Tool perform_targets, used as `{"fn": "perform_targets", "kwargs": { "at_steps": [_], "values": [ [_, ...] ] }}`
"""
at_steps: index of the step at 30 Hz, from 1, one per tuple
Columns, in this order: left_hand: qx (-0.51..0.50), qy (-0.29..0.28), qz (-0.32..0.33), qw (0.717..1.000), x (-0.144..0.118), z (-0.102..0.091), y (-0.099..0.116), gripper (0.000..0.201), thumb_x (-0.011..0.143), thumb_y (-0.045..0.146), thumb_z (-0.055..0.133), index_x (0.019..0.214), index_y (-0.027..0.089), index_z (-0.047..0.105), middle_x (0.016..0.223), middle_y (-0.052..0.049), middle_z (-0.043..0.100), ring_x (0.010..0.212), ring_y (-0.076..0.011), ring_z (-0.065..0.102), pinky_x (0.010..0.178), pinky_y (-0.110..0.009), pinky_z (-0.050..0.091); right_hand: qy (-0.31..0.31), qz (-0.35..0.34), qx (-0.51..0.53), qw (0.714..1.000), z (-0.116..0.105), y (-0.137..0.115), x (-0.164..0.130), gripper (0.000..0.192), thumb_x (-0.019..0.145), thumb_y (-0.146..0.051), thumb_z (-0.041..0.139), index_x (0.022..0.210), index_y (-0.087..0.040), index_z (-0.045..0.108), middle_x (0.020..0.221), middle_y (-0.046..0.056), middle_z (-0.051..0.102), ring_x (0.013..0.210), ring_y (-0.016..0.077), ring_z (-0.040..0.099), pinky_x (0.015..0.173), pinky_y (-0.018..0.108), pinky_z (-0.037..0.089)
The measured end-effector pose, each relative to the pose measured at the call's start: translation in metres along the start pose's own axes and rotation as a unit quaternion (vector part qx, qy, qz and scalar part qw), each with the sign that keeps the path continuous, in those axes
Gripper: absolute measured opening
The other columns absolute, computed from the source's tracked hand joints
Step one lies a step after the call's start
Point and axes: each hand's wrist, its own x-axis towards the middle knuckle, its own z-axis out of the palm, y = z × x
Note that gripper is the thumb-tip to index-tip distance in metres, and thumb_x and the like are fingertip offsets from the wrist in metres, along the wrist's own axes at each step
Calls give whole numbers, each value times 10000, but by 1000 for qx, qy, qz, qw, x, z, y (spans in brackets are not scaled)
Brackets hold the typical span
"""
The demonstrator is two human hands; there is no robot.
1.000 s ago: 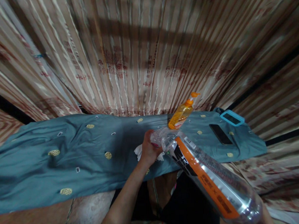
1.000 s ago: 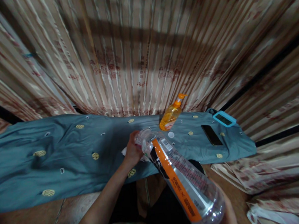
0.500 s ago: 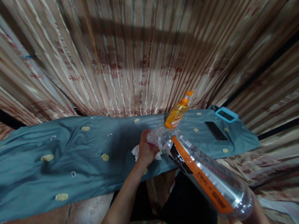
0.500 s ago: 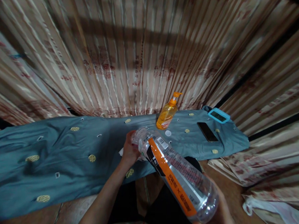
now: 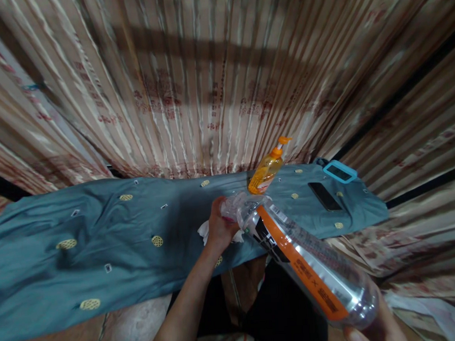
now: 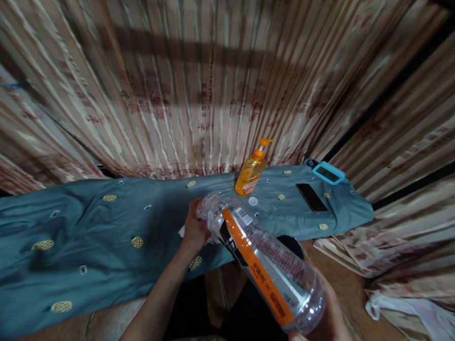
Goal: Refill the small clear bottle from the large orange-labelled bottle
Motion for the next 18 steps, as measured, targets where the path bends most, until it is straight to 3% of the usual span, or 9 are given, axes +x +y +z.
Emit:
{"fn": "perform_targets", "kwargs": {
  "at_steps": [9,18],
  "values": [
    [-33,-8,-16,999,1,0,9,791,575,222,909,1286,233,563,1134,-43,733,973,-255,748,921,-436,617,-19,11,8,1000,-6,4,-2,797,830,-438,848,1556,-252,577,1469,132,690,1323,404,696,978,441,651],
    [-18,-10,-11,1000,1,-1,7,823,569,279,957,1293,230,569,1170,-47,711,1018,-250,731,963,-422,598,-25,12,-2,1000,-8,7,-3,763,876,-420,824,1573,-252,563,1496,128,679,1335,397,692,1004,438,651]
  ]
}}
